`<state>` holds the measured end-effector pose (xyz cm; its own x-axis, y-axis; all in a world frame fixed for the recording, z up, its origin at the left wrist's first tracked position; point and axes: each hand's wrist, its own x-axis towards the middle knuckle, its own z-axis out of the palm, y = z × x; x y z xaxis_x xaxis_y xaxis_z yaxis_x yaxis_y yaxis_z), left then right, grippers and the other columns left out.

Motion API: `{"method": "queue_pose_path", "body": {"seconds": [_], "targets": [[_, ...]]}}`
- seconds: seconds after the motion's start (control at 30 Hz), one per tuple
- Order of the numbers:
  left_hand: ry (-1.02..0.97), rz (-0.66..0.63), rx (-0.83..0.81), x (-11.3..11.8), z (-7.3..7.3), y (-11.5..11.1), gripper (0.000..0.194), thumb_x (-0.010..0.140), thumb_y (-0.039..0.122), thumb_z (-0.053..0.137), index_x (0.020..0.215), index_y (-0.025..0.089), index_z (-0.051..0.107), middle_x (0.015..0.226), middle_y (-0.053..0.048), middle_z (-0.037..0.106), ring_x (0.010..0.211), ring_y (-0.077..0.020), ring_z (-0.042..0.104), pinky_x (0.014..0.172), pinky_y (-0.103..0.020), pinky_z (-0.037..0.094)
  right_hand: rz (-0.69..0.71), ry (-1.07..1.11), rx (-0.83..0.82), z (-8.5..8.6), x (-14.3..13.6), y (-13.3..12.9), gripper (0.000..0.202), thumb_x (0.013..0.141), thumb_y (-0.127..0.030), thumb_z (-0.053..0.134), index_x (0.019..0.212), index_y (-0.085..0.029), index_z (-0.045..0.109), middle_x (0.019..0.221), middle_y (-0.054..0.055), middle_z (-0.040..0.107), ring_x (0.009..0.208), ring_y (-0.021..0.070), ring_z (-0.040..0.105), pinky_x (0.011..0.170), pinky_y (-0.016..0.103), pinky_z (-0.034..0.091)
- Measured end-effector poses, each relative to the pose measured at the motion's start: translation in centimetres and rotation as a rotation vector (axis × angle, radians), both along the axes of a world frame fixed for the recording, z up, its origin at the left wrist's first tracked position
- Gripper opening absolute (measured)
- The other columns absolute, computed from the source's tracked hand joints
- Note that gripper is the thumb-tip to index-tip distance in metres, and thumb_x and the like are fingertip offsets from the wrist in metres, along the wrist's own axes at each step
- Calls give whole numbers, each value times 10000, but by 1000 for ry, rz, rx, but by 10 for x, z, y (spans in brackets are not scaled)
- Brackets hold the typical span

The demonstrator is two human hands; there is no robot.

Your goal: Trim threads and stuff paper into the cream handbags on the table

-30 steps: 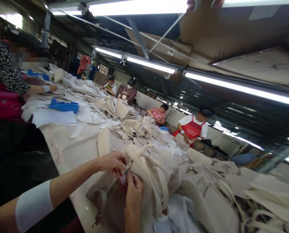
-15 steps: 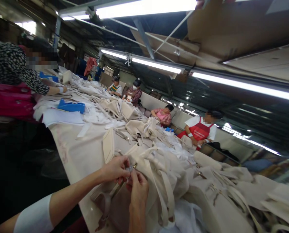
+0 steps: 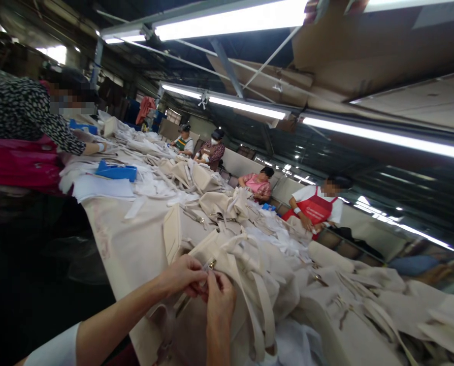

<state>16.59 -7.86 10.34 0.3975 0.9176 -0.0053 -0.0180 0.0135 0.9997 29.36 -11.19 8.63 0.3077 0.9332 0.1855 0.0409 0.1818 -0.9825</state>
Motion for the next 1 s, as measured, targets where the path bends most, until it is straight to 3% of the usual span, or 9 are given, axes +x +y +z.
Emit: {"method": "queue_pose_path", "body": {"seconds": [0.13,0.3,0.43,0.63,0.83,0.93,1.0], "targets": [[-47,50,-28,7,-7,3,283,593,393,747,621,162,585,541,-4,640,515,-139,600,471,-222,449,42,111,-52,0,1,-3,449,632,-534,736,875,-156,746,785,89,766,664,252,706,543,319,567],[-84,36,-81,2,-6,6,295,582,403,753,663,166,597,498,15,603,477,-118,556,484,-228,479,226,412,-50,-4,4,-12,402,615,-427,799,912,-164,737,903,100,781,776,272,741,649,347,608],[-96,23,-98,1,-3,6,310,557,402,767,665,148,626,514,-4,615,481,-121,558,482,-231,481,259,361,-2,-9,3,-11,360,676,-428,793,944,-195,736,1008,85,773,845,253,743,741,340,615],[-119,100,-60,7,-9,6,246,602,355,723,629,167,568,506,15,589,474,-121,541,490,-234,450,130,339,-5,-18,-4,2,379,646,-457,792,921,-202,738,900,86,782,736,272,739,585,343,603],[-97,232,115,12,-16,6,149,664,247,629,576,174,533,517,42,533,504,-105,494,481,-216,343,41,231,-26,-19,-3,7,408,680,-529,728,924,-202,738,885,109,783,693,280,734,555,352,586],[10,272,266,9,-13,3,170,696,223,589,548,176,521,522,41,525,525,-103,490,497,-217,344,-48,33,-18,-16,1,7,427,684,-573,686,868,-192,750,685,77,742,531,230,654,453,316,516],[46,230,252,6,-9,2,168,709,227,576,560,183,513,508,40,529,511,-110,510,490,-219,358,-110,-95,23,-15,2,8,436,699,-590,660,818,-181,756,541,39,659,459,196,571,415,297,458]]}}
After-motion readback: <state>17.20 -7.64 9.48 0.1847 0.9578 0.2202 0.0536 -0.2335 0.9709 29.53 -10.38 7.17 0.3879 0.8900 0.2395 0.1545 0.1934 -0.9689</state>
